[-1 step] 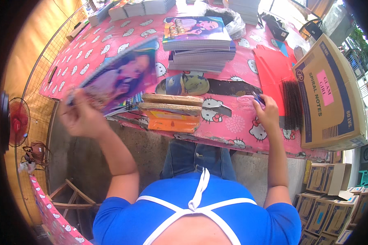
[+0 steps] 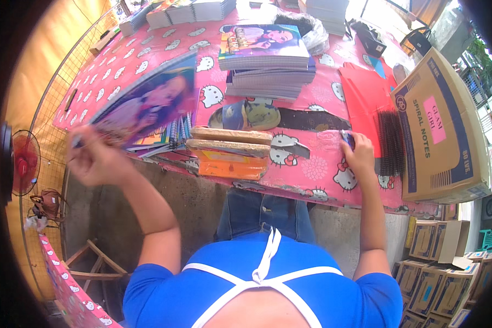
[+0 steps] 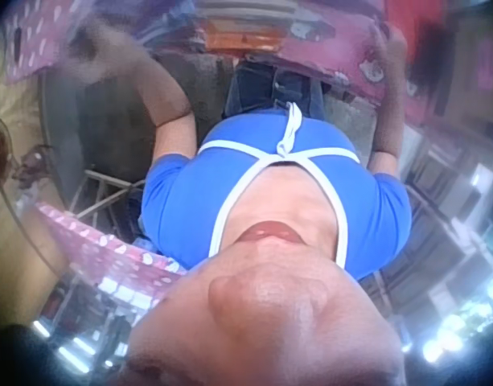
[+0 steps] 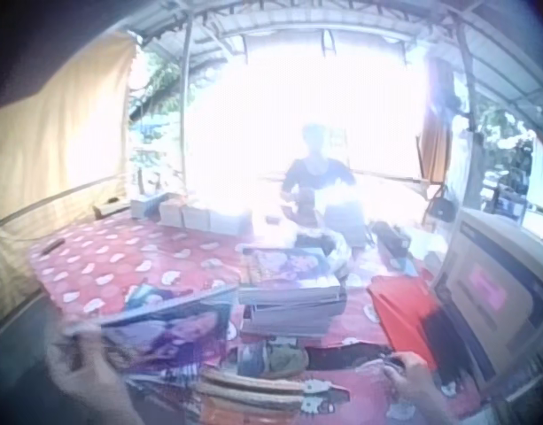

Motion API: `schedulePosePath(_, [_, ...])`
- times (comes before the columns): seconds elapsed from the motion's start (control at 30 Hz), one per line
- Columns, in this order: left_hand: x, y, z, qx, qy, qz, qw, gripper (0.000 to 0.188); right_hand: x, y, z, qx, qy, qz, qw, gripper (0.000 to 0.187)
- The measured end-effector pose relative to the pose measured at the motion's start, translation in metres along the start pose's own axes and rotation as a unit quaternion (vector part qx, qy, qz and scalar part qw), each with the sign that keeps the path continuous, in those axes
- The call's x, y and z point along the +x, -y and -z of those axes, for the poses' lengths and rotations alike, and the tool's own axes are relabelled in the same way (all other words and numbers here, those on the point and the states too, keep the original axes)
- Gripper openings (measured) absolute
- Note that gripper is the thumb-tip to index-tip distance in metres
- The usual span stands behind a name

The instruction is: The person picks up notebook pages and covers, aligns them, manually threads a plastic spiral coil through the punched holes, and uses snips to cut the excess binding.

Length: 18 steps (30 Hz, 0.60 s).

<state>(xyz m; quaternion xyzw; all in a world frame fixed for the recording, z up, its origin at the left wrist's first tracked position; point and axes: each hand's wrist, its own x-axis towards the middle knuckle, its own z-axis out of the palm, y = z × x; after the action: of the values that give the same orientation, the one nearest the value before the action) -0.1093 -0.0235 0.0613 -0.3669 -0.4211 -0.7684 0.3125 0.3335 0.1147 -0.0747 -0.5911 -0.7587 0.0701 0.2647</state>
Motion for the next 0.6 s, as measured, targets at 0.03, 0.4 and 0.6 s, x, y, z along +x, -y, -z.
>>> schedulePosePath(0.03, [0.022, 0.011, 0.002, -0.068, -0.053, -0.049, 0.995, 0.014, -0.001, -0.011, -0.003, -0.061, -0.007, 0.028, 0.998, 0.039])
schedulePosePath(0.4, [0.021, 0.130, -0.066, 0.421, 0.582, -0.128, 0.684, 0.076, 0.155, 0.224, -0.039, 0.059, -0.081, 0.443, 0.891, 0.034])
schedulePosePath(0.6, [-0.012, 0.105, -0.025, 0.403, 0.623, 0.043, 0.669, 0.068, 0.188, 0.259, -0.066, -0.061, 0.028, 0.457, 0.887, 0.035])
